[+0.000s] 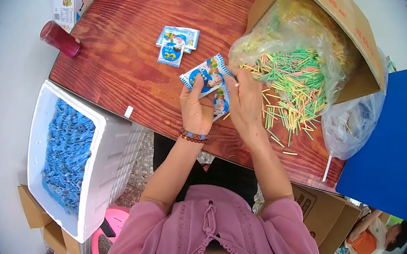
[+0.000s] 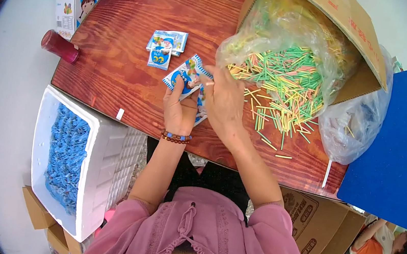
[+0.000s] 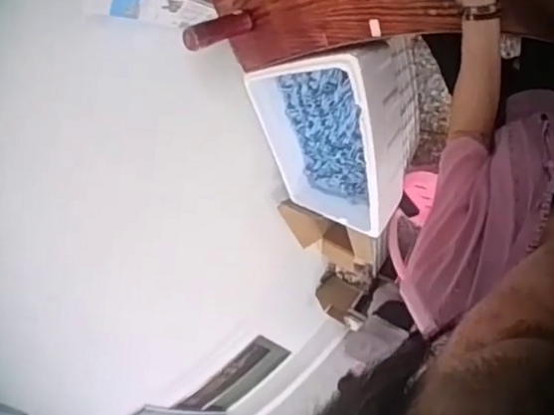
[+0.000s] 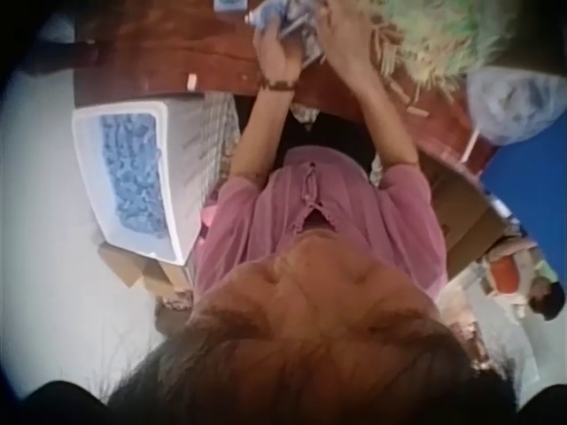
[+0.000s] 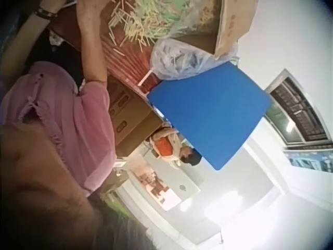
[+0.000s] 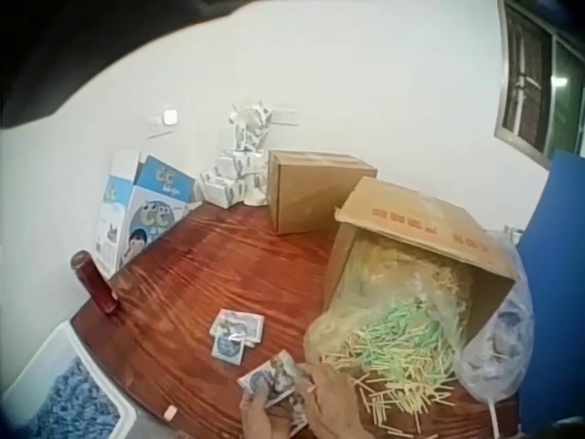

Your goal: Sorting small items and packing them into plastic bins.

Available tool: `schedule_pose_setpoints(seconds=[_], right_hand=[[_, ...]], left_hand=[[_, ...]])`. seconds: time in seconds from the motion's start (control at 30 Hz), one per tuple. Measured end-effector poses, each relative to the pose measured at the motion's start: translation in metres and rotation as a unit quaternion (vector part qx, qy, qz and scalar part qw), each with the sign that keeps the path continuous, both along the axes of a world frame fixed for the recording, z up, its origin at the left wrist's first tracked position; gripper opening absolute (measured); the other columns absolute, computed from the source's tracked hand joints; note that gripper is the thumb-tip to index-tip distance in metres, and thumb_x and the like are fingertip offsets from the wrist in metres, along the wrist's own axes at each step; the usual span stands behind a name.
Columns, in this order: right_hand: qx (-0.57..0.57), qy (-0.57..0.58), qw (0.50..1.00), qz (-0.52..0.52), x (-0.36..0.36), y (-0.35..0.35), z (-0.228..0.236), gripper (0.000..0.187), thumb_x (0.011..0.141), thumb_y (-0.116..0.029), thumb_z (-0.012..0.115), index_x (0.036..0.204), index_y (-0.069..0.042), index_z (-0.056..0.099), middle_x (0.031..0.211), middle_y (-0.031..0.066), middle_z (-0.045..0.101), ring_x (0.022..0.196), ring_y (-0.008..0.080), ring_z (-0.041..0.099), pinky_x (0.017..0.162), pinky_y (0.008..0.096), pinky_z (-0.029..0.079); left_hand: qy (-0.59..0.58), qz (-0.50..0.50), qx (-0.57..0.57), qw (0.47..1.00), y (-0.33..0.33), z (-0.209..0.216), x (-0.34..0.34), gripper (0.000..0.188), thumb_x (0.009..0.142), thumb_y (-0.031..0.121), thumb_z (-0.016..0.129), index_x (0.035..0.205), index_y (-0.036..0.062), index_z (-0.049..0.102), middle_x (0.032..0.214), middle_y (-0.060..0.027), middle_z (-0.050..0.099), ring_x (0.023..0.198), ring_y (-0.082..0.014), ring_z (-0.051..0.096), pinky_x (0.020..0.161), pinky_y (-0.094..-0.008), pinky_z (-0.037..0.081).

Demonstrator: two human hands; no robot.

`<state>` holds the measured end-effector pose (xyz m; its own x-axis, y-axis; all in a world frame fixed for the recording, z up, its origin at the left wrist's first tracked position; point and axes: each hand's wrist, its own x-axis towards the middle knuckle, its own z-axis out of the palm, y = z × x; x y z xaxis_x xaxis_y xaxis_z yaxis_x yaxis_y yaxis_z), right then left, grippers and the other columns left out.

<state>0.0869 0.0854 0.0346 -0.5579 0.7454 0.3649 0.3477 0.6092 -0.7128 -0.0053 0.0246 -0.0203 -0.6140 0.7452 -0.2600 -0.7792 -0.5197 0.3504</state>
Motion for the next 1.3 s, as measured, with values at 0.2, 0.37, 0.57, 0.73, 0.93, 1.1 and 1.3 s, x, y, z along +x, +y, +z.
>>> schedule_pose_setpoints(seconds=[0.2, 0.37, 0.57, 0.73, 0.93, 1.1, 1.3], right_hand=[[-0.091, 0.075, 0.988, 0.095, -0.051, 0.022, -0.010, 0.012, 0.096, -0.008, 0.049, 0.101, 0.000, 0.057, 0.083, 0.0110, 0.059, 0.077, 0.0204, 0.058, 0.071, 0.0326, 0.046], [-0.001, 0.023, 0.990, 0.137, -0.109, 0.055, -0.030, 0.014, 0.093, -0.007, 0.050, 0.103, 0.000, 0.057, 0.098, 0.0193, 0.061, 0.095, 0.0399, 0.059, 0.079, 0.0422, 0.047], [0.083, -0.139, 0.982, 0.096, -0.143, 0.070, -0.037, 0.023, 0.091, -0.015, 0.053, 0.111, -0.006, 0.058, 0.109, 0.0148, 0.064, 0.101, 0.0354, 0.060, 0.083, 0.0446, 0.049], [0.121, -0.099, 0.986, 0.052, -0.111, 0.078, -0.042, 0.025, 0.090, -0.011, 0.051, 0.114, -0.008, 0.058, 0.110, 0.0133, 0.064, 0.101, 0.0348, 0.061, 0.080, 0.0433, 0.051], [0.112, -0.173, 0.974, -0.089, 0.038, 0.070, -0.020, 0.030, 0.089, -0.005, 0.051, 0.118, -0.008, 0.059, 0.110, 0.0145, 0.065, 0.098, 0.0340, 0.063, 0.080, 0.0391, 0.052], [0.210, -0.250, 0.923, -0.202, 0.130, 0.087, -0.033, 0.034, 0.084, 0.000, 0.052, 0.115, -0.009, 0.061, 0.114, 0.0133, 0.061, 0.105, 0.0337, 0.056, 0.092, 0.0449, 0.040], [-0.026, -0.033, 0.999, -0.013, 0.093, 0.056, -0.016, 0.025, 0.086, -0.005, 0.061, 0.111, -0.002, 0.061, 0.110, 0.0116, 0.062, 0.100, 0.0256, 0.059, 0.084, 0.0345, 0.047]], left_hand=[[0.072, 0.016, -0.031, 0.997, -0.016, 0.000, -0.031, 0.020, 0.093, 0.008, 0.060, 0.112, 0.0002, 0.060, 0.110, -0.0102, 0.066, 0.100, -0.0186, 0.064, 0.088, -0.0329, 0.052], [0.195, 0.151, -0.105, 0.963, -0.029, -0.016, -0.066, 0.040, 0.093, 0.001, 0.057, 0.131, 0.0003, 0.045, 0.126, -0.0119, 0.053, 0.114, -0.0195, 0.055, 0.095, -0.0318, 0.048], [0.373, 0.168, -0.270, 0.872, -0.031, -0.020, -0.077, 0.039, 0.091, 0.006, 0.062, 0.127, 0.0011, 0.050, 0.127, -0.0095, 0.052, 0.119, -0.0205, 0.048, 0.100, -0.0343, 0.041], [0.564, 0.024, -0.363, 0.741, -0.038, -0.022, -0.061, 0.036, 0.084, 0.016, 0.071, 0.117, 0.0070, 0.060, 0.116, -0.0081, 0.056, 0.109, -0.0252, 0.050, 0.096, -0.0407, 0.037], [0.742, -0.045, -0.449, 0.497, -0.045, -0.007, -0.037, 0.032, 0.077, 0.028, 0.076, 0.100, 0.0120, 0.062, 0.100, -0.0056, 0.056, 0.106, -0.0271, 0.047, 0.089, -0.0444, 0.029], [0.766, -0.012, -0.410, 0.495, -0.036, -0.020, -0.041, 0.020, 0.076, 0.026, 0.076, 0.081, 0.0130, 0.061, 0.084, -0.0027, 0.057, 0.096, -0.0242, 0.050, 0.085, -0.0425, 0.029], [0.824, 0.040, -0.338, 0.454, -0.040, -0.006, -0.048, 0.013, 0.080, 0.018, 0.071, 0.075, 0.0118, 0.062, 0.077, 0.0000, 0.057, 0.086, -0.0200, 0.050, 0.088, -0.0408, 0.026]])
